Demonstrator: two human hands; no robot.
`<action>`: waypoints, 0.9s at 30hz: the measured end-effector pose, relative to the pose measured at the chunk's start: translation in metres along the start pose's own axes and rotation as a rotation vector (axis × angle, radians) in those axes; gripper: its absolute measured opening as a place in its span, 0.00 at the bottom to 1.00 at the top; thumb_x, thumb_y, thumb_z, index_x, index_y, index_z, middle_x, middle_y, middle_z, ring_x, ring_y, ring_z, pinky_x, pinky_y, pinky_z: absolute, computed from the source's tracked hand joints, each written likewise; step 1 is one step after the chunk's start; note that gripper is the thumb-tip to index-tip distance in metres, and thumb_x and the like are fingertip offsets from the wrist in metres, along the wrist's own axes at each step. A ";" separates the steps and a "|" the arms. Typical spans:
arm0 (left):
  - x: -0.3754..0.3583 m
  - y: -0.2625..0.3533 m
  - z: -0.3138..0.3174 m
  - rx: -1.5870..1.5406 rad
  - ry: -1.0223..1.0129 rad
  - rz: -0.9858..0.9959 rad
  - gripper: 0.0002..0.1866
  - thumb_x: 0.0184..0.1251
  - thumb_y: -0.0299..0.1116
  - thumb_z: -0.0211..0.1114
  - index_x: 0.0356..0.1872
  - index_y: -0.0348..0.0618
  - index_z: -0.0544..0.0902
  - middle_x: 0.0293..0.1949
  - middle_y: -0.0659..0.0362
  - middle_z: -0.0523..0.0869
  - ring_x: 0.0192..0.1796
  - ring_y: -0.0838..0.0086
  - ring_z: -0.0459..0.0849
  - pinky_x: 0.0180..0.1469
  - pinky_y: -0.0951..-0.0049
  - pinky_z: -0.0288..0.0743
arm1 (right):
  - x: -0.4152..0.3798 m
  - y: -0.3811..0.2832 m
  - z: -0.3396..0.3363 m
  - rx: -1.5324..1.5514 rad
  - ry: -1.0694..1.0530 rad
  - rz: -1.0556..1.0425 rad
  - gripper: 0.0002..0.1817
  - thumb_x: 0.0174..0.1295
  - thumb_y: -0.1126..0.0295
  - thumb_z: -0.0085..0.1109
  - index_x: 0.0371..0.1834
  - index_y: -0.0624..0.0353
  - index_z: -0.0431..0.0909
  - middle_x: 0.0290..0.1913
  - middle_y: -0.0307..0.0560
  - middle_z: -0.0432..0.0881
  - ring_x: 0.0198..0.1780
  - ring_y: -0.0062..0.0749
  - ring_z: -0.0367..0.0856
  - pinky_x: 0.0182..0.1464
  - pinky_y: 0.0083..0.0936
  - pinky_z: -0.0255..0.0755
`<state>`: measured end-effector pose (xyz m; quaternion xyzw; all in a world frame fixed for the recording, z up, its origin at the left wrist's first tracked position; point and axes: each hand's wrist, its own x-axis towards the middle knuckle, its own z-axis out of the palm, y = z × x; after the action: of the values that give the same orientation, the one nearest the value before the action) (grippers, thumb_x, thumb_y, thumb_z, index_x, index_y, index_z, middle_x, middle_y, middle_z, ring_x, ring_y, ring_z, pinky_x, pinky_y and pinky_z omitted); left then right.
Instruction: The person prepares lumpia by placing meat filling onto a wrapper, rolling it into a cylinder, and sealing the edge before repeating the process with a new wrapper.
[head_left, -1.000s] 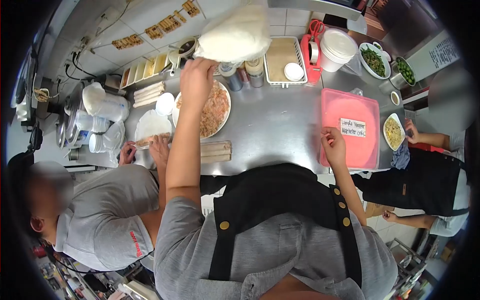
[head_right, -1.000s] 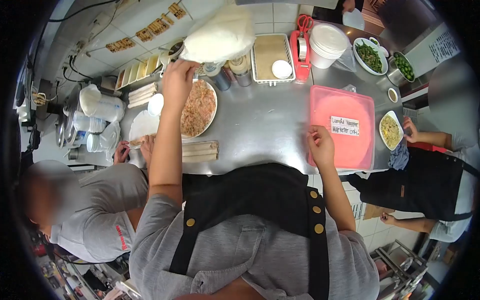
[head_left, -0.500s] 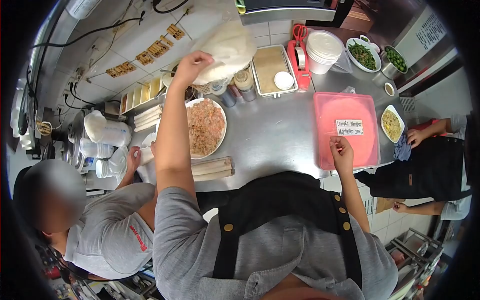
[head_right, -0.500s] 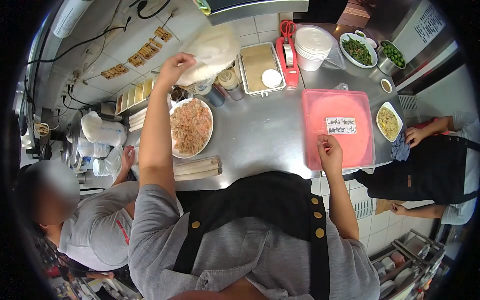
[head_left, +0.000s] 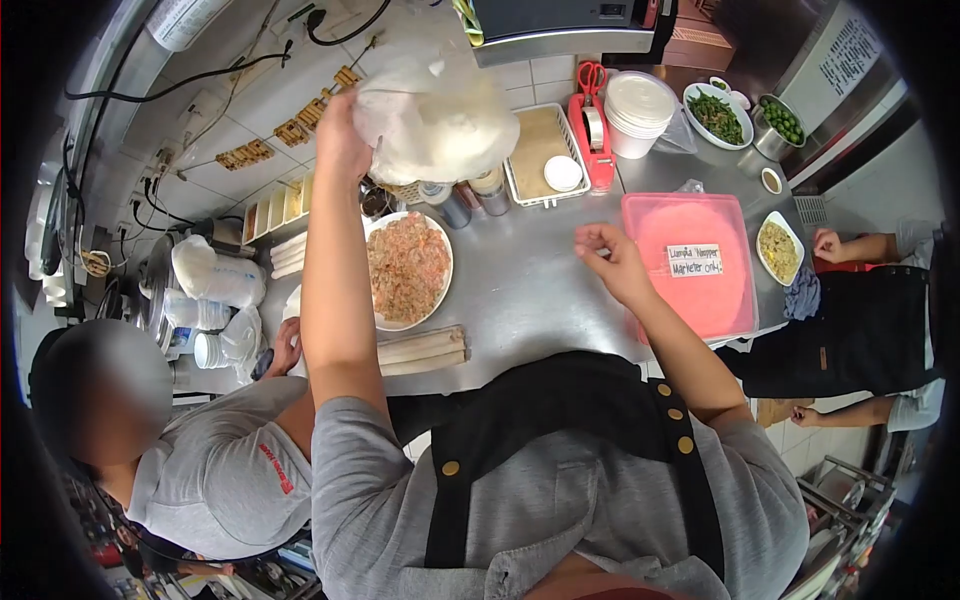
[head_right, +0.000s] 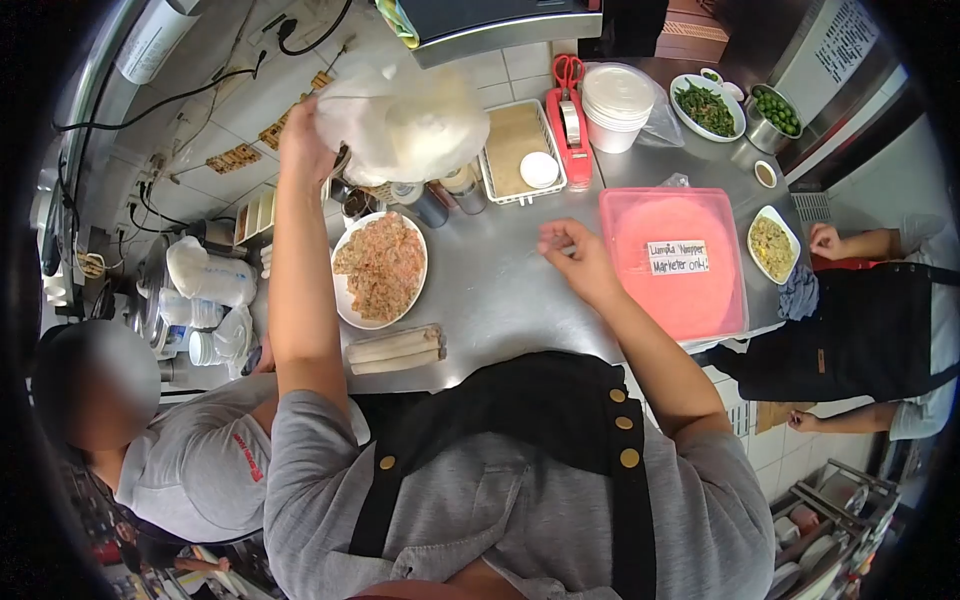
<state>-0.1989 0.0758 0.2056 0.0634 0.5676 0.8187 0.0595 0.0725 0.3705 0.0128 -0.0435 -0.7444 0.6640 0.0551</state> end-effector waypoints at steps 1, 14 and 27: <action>-0.015 0.012 0.010 -0.059 -0.033 0.006 0.22 0.80 0.36 0.49 0.62 0.30 0.78 0.60 0.44 0.86 0.65 0.56 0.84 0.72 0.55 0.73 | 0.004 -0.016 0.007 -0.001 0.003 -0.001 0.22 0.67 0.69 0.73 0.63 0.58 0.81 0.52 0.41 0.85 0.50 0.24 0.79 0.50 0.25 0.75; -0.122 -0.019 0.033 -0.068 -0.435 -0.280 0.25 0.83 0.43 0.58 0.71 0.38 0.73 0.61 0.51 0.87 0.59 0.62 0.87 0.63 0.61 0.81 | 0.001 -0.087 0.035 0.929 -0.326 0.145 0.39 0.64 0.65 0.77 0.77 0.56 0.69 0.70 0.43 0.79 0.71 0.35 0.76 0.73 0.41 0.70; -0.060 -0.069 -0.006 1.197 -0.148 0.438 0.17 0.60 0.32 0.79 0.50 0.44 0.88 0.42 0.57 0.90 0.43 0.67 0.88 0.49 0.67 0.81 | -0.129 0.052 -0.218 -1.109 0.471 0.560 0.35 0.57 0.48 0.76 0.59 0.66 0.82 0.52 0.67 0.86 0.55 0.64 0.85 0.59 0.50 0.79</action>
<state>-0.1394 0.0839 0.1362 0.2566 0.8947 0.3469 -0.1157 0.2299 0.5737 -0.0179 -0.4010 -0.9045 0.1447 0.0112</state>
